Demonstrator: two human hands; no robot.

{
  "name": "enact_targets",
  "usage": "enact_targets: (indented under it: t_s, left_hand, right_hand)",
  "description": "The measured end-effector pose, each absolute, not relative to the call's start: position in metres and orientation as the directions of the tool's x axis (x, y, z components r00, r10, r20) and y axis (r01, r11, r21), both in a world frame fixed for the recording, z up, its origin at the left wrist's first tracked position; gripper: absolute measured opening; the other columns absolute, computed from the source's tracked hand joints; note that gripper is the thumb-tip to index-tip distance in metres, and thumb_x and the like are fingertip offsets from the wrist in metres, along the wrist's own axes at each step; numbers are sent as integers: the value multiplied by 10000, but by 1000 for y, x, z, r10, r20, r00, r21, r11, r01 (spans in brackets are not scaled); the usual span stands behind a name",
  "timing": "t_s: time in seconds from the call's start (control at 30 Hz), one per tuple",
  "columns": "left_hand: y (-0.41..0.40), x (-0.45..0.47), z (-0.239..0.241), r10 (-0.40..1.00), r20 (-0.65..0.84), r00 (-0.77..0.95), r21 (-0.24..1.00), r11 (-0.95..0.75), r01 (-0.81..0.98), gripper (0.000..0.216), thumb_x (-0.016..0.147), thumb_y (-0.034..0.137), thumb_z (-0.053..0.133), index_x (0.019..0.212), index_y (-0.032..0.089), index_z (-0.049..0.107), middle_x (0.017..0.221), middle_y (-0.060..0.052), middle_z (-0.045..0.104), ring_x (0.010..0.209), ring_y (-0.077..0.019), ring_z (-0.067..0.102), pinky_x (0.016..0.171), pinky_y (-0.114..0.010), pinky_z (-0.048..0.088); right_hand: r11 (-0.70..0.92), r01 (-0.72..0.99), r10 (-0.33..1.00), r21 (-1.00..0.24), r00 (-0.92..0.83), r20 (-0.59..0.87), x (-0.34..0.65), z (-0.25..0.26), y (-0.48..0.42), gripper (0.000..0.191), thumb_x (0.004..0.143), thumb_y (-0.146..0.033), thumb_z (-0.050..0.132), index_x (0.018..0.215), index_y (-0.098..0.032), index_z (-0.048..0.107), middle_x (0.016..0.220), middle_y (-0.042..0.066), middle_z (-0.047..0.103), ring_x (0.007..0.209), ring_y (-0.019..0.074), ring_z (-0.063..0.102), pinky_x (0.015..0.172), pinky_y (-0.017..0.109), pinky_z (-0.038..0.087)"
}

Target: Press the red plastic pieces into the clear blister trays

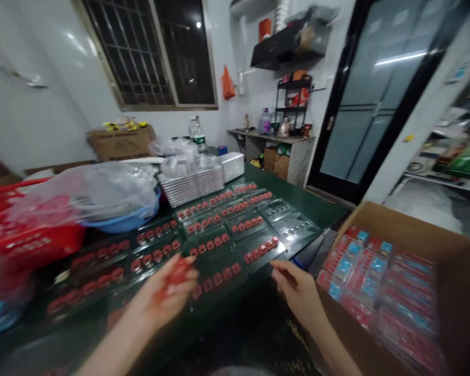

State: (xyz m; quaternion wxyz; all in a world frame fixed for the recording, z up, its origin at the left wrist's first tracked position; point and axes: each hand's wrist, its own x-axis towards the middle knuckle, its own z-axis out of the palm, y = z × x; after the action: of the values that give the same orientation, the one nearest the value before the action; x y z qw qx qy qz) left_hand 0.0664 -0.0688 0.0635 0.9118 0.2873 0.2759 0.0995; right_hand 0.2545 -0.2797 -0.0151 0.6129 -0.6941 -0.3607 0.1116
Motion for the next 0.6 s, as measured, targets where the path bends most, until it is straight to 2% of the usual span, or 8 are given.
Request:
enact_targets:
  t_s: [0.07,0.13,0.27,0.33,0.43,0.5,0.6]
  left_hand:
    - [-85,94,48,136,-456,880,459,882,102,278,850,365,375,852,141,540,624,-22,477,380,-17,372,278,-78,193]
    - [-96,121,41,53,-443,895,427,890,158,267,804,399,449,851,150,532,634,-29,494,408,-44,421,283,-91,224]
    - [-100,148,42,47,-527,848,463,853,241,291,757,430,505,787,140,512,615,-25,518,421,-82,474,273,-127,254]
    - [-94,151,40,52,-559,828,487,828,278,310,744,448,517,790,141,510,618,-23,531,421,-89,492,274,-134,266]
    - [-81,153,28,-23,-550,835,507,785,356,394,717,528,504,835,152,520,661,-31,556,422,-103,514,266,-140,256]
    - [-75,156,20,-65,-543,837,512,765,392,453,701,577,481,848,152,529,663,-33,559,435,-117,529,263,-145,250]
    - [-72,160,14,-28,-538,843,538,758,369,471,705,587,465,833,141,546,622,-25,554,458,-126,547,280,-151,272]
  right_hand:
    - [89,370,671,-925,664,331,251,2,-257,205,796,-273,493,963,-193,583,776,31,597,585,115,539,517,212,442]
    - [138,397,696,-907,613,374,249,14,-236,209,795,-254,495,973,-200,588,831,38,599,676,129,560,585,224,457]
    - [165,408,748,-898,541,384,254,22,-207,214,796,-255,490,965,-207,611,899,45,598,808,152,564,692,257,458]
    - [153,361,796,-920,507,331,259,19,-199,223,787,-270,501,965,-206,618,929,45,600,823,155,566,694,262,461]
    - [99,311,857,-945,456,240,264,14,-191,225,760,-281,535,946,-194,627,892,40,607,775,150,573,651,260,466]
    - [59,346,851,-936,473,229,265,11,-186,210,740,-274,557,916,-188,632,856,35,608,746,146,571,613,252,457]
    - [2,441,786,-898,554,273,262,7,-180,158,726,-272,569,838,-182,635,837,36,598,737,142,557,576,236,432]
